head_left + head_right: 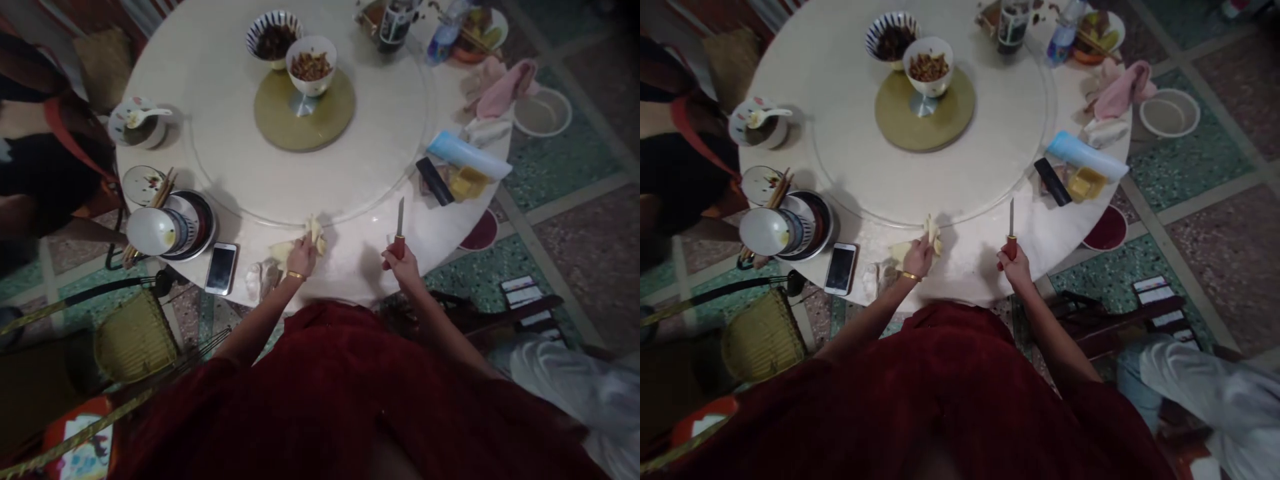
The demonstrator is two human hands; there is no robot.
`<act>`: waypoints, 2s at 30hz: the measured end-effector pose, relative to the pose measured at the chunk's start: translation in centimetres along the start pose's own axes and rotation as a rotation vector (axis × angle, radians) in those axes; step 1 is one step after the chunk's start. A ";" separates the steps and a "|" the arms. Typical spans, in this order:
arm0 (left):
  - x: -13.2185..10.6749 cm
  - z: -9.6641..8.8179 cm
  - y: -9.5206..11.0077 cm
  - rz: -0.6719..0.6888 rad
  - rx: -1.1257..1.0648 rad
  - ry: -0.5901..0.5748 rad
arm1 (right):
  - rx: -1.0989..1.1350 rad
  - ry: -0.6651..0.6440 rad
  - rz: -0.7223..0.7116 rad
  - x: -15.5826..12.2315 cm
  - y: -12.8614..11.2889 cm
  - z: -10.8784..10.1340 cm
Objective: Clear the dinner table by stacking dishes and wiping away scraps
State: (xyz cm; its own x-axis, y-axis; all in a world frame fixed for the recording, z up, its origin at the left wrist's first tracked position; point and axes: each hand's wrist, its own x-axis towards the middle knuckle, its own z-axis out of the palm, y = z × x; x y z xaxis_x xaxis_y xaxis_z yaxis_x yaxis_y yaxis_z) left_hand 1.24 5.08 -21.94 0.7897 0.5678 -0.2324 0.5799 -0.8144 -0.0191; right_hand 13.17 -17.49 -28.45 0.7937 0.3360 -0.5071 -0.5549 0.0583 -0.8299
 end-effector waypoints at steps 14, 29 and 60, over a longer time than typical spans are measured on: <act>-8.4 9.2 14.7 0.912 -0.033 -0.687 | 0.127 0.399 0.029 -10.1 4.8 -10.0; -4.6 5.4 6.6 0.596 0.144 -0.395 | 0.052 0.461 -0.009 -1.8 3.8 -4.4; -1.5 2.0 -0.1 -0.592 -0.467 0.621 | -0.077 -0.180 -0.133 9.1 -2.7 -7.6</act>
State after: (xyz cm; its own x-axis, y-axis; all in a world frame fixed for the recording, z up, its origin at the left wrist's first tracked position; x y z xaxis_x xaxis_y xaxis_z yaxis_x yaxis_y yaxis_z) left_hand -0.38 4.05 -23.51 0.2327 0.9406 0.2473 0.8319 -0.3242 0.4503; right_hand 23.79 -21.72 -32.61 0.7977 0.4927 -0.3477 -0.4220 0.0443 -0.9055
